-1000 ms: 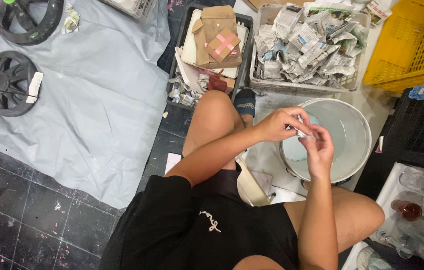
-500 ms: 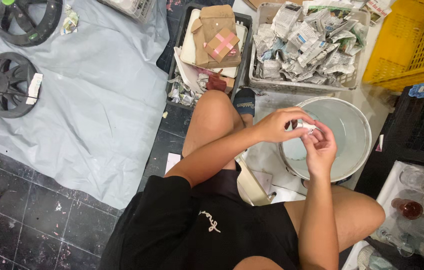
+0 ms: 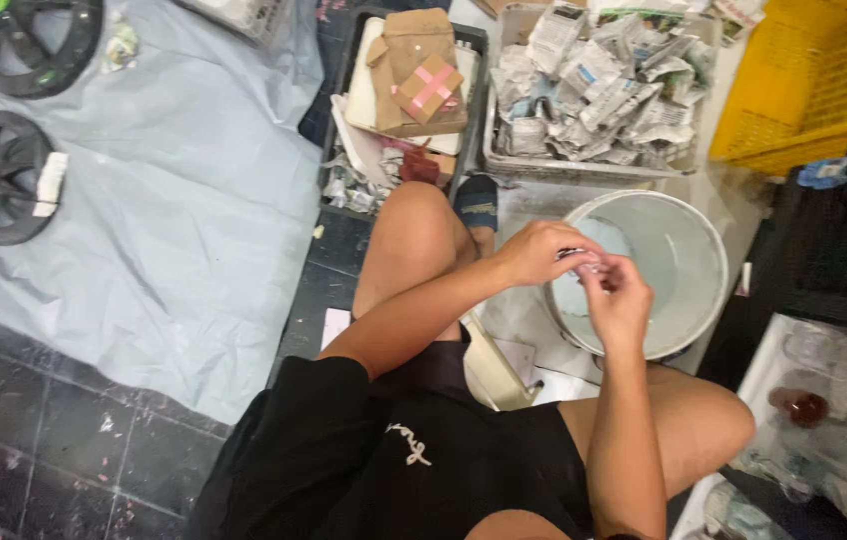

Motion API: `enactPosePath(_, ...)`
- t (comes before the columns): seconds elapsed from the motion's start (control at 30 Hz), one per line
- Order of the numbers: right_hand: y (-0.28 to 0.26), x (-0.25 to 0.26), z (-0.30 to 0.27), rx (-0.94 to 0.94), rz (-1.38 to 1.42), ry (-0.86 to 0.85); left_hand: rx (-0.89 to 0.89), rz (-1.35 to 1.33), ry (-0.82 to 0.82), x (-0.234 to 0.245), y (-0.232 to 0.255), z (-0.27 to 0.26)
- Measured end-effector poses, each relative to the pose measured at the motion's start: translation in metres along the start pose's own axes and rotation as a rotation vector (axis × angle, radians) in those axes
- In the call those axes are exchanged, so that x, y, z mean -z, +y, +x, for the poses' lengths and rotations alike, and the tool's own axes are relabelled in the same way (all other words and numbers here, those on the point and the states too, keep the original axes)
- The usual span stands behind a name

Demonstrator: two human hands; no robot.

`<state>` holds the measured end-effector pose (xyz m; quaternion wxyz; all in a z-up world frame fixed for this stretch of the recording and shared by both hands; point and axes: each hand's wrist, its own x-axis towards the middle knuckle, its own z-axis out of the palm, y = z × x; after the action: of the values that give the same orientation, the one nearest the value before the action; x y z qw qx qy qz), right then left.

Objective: The person sits cross-legged and repeatedly wraps small glass items in newspaper, then places the wrapped bundles on a nearby shelf. The person handles each glass individually, folds newspaper around it, and sets the bundle aside.

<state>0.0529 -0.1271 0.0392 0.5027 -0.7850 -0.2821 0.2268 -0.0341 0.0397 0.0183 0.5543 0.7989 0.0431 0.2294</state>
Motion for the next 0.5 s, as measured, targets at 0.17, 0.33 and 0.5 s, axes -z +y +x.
enactPosePath(0.17,-0.01,0.007,0.0,-0.045,-0.209,-0.041,0.066,0.015,-0.043,0.001,0.005,-0.002)
enactPosePath(0.33,-0.012,0.012,0.001,-0.009,-0.262,0.003,0.037,-0.046,0.029,0.005,0.019,0.008)
enactPosePath(0.5,-0.003,0.022,-0.005,-0.007,-0.161,0.08,0.063,-0.169,0.075,0.008,0.031,0.014)
